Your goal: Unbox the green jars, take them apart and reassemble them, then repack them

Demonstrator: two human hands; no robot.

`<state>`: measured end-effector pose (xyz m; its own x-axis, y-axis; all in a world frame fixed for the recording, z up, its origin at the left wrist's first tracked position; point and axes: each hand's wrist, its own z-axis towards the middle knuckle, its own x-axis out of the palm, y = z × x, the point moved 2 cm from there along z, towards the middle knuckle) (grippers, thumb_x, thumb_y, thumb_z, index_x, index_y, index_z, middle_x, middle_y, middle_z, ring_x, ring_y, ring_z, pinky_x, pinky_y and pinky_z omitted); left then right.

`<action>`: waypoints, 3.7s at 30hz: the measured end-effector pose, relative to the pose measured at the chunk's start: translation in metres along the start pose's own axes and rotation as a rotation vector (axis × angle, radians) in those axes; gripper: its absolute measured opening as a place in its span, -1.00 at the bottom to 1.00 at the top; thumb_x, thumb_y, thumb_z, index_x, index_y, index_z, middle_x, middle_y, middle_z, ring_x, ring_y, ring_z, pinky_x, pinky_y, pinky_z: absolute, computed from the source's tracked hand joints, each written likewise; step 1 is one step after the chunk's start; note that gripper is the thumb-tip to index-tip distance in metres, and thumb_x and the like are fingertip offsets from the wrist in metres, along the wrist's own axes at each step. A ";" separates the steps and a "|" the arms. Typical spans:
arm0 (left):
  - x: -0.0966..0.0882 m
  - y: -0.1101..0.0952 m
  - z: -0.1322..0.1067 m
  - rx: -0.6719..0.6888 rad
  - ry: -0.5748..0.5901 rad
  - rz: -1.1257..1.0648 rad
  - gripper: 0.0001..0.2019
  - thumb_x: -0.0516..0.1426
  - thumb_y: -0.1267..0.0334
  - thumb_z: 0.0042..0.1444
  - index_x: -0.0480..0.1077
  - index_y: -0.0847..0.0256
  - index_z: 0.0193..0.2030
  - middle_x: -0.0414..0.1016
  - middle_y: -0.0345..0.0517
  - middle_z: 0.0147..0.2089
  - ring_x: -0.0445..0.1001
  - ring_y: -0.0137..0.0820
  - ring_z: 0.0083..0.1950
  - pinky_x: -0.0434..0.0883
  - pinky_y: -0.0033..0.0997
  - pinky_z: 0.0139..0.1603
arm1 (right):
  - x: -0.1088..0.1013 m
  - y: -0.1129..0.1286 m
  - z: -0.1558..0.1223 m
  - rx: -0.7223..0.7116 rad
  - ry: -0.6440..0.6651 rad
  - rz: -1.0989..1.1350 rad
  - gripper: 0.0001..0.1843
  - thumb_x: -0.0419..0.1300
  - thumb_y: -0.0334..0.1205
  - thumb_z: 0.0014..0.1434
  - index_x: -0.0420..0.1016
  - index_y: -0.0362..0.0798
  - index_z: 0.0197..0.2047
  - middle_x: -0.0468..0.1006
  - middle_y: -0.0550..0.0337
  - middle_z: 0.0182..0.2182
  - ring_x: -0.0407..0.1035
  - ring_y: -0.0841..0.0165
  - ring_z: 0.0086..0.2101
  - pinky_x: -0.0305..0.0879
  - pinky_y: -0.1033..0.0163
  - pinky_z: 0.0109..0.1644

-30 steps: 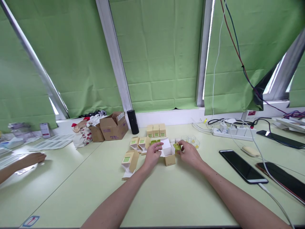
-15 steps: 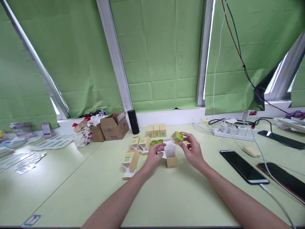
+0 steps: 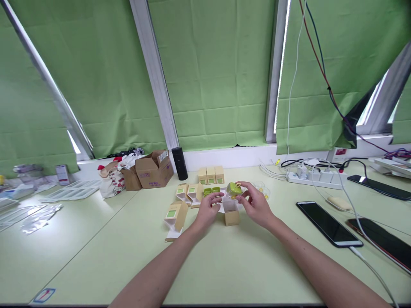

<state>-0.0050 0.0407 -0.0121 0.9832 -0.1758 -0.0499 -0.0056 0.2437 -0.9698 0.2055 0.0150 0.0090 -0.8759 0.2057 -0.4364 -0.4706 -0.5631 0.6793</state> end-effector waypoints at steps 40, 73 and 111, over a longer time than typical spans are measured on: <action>-0.002 0.002 0.000 0.014 -0.035 0.071 -0.51 0.18 0.51 -0.15 0.60 0.24 0.00 0.65 0.13 0.05 0.58 -0.11 0.13 0.49 -0.12 0.17 | 0.012 0.012 -0.010 -0.150 0.229 -0.164 -0.82 0.01 -0.20 0.42 0.43 0.05 -0.09 0.55 0.11 -0.17 0.40 0.24 -0.20 0.35 0.18 -0.13; 0.000 0.001 -0.001 -0.017 -0.008 0.025 -0.51 0.17 0.46 -0.13 0.57 0.28 0.03 0.65 0.15 0.02 0.59 -0.11 0.10 0.49 -0.25 0.01 | 0.031 -0.017 -0.004 0.119 0.118 0.129 -0.77 0.20 -0.18 0.21 0.68 0.00 -0.37 0.49 0.11 -0.35 0.38 0.26 -0.36 0.28 0.15 -0.26; 0.010 -0.001 -0.007 -0.021 0.056 -0.067 -0.54 0.33 0.06 0.12 0.30 0.12 0.06 0.65 -0.07 -0.23 0.63 -0.23 -0.13 0.43 -0.28 -0.04 | 0.029 -0.025 -0.001 0.563 -0.034 0.576 -0.42 0.06 -0.20 -0.29 0.39 0.03 -0.08 0.28 0.34 -0.30 0.18 0.52 -0.57 0.15 0.35 -0.62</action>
<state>0.0033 0.0318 -0.0136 0.9698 -0.2441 0.0026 0.0555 0.2099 -0.9761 0.1914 0.0338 -0.0214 -0.9958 0.0350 0.0845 0.0805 -0.1023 0.9915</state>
